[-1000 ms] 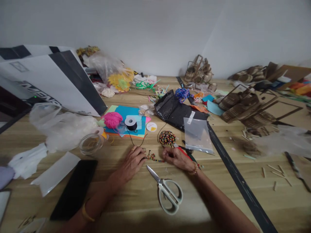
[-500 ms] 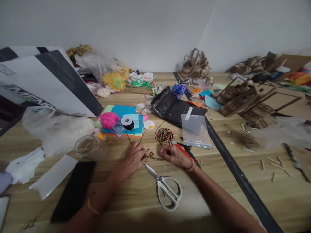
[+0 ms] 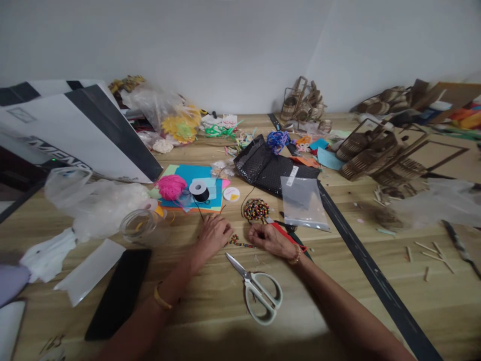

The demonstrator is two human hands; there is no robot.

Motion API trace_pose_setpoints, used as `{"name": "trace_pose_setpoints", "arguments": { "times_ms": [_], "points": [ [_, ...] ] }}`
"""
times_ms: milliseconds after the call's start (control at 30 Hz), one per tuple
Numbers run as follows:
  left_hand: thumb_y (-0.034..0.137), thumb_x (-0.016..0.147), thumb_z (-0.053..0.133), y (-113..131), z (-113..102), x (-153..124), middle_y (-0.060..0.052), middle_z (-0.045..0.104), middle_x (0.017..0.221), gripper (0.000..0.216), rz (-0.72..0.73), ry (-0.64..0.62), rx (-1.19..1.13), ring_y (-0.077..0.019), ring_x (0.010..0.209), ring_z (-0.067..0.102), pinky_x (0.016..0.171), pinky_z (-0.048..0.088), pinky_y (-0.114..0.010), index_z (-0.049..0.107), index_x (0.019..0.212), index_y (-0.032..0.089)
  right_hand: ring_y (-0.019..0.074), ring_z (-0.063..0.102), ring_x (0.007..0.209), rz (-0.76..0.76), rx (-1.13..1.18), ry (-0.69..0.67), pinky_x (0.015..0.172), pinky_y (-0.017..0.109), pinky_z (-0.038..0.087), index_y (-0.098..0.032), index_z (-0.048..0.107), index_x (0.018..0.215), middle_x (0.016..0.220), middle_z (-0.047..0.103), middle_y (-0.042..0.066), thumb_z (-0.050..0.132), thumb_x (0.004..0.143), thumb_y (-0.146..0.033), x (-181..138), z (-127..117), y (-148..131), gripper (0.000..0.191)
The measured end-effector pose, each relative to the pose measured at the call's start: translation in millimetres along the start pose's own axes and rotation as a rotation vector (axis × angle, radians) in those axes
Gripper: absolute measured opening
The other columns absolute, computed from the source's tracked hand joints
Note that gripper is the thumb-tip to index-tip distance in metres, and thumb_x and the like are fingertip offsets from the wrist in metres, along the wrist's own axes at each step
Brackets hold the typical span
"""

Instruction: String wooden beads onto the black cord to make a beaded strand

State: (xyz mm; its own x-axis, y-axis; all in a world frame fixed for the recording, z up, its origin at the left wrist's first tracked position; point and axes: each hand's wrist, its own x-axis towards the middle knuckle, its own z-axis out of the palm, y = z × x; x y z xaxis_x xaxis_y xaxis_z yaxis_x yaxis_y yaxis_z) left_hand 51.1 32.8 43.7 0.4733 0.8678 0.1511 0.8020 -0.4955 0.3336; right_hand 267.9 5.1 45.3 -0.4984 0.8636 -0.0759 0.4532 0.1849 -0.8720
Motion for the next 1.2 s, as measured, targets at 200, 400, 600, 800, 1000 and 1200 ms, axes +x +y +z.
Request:
{"name": "trace_pose_setpoints", "arguments": {
  "times_ms": [200, 400, 600, 800, 1000, 1200],
  "points": [
    [0.015, 0.080, 0.052, 9.1, -2.1, 10.7, -0.012, 0.066, 0.081, 0.017, 0.051, -0.100, 0.122, -0.0283, 0.090, 0.057, 0.082, 0.038, -0.043, 0.065, 0.069, 0.016, 0.0096, 0.043, 0.058, -0.020, 0.001, 0.007, 0.055, 0.020, 0.034, -0.016, 0.055, 0.080, 0.066, 0.049, -0.002, 0.050, 0.087, -0.030, -0.1, 0.8, 4.4, 0.016],
    [0.013, 0.076, 0.050, 1.4, -11.4, 16.6, -0.010, 0.067, 0.073, 0.016, -0.031, -0.127, -0.095, -0.0244, 0.079, 0.060, 0.076, 0.041, -0.037, 0.061, 0.065, 0.016, 0.0097, 0.043, 0.057, -0.002, -0.003, 0.002, 0.054, 0.020, 0.034, -0.016, 0.055, 0.078, 0.064, 0.049, -0.003, 0.051, 0.085, -0.030, 0.6, -0.3, 1.3, 0.016],
    [0.031, 0.079, 0.053, -18.5, -19.2, 17.5, -0.004, 0.068, 0.067, 0.016, -0.206, -0.083, -0.710, -0.0185, 0.063, 0.062, 0.061, 0.045, -0.028, 0.056, 0.071, 0.018, 0.0090, 0.041, 0.057, -0.007, 0.052, -0.025, 0.053, 0.020, 0.032, -0.016, 0.054, 0.077, 0.064, 0.048, -0.003, 0.052, 0.086, -0.030, -0.2, -2.7, -0.7, 0.017],
    [0.038, 0.078, 0.058, -13.4, -33.1, 14.0, -0.003, 0.068, 0.065, 0.023, -0.265, -0.025, -0.928, -0.0159, 0.061, 0.061, 0.062, 0.047, -0.028, 0.056, 0.069, 0.017, 0.0087, 0.040, 0.055, 0.020, 0.125, -0.057, 0.052, 0.020, 0.031, -0.015, 0.055, 0.078, 0.063, 0.049, -0.003, 0.055, 0.085, -0.035, -1.4, -7.1, -0.8, 0.021],
    [0.039, 0.080, 0.057, -15.3, -35.9, 12.1, -0.002, 0.068, 0.068, 0.022, -0.358, 0.067, -1.124, -0.0144, 0.063, 0.062, 0.062, 0.047, -0.026, 0.055, 0.075, 0.018, 0.0072, 0.035, 0.050, 0.011, 0.327, -0.101, 0.049, 0.020, 0.026, -0.015, 0.053, 0.075, 0.058, 0.044, -0.005, 0.059, 0.082, -0.047, -7.3, -21.7, -20.8, 0.033],
    [0.038, 0.077, 0.060, -26.2, -28.4, 14.7, 0.001, 0.065, 0.061, 0.022, -0.408, 0.212, -1.319, -0.0138, 0.059, 0.062, 0.062, 0.048, -0.026, 0.052, 0.075, 0.018, 0.0073, 0.034, 0.050, 0.001, 0.420, 0.024, 0.048, 0.021, 0.026, -0.016, 0.053, 0.076, 0.059, 0.042, -0.004, 0.062, 0.079, -0.049, -21.4, -42.5, -39.3, 0.035]
  ]
}}
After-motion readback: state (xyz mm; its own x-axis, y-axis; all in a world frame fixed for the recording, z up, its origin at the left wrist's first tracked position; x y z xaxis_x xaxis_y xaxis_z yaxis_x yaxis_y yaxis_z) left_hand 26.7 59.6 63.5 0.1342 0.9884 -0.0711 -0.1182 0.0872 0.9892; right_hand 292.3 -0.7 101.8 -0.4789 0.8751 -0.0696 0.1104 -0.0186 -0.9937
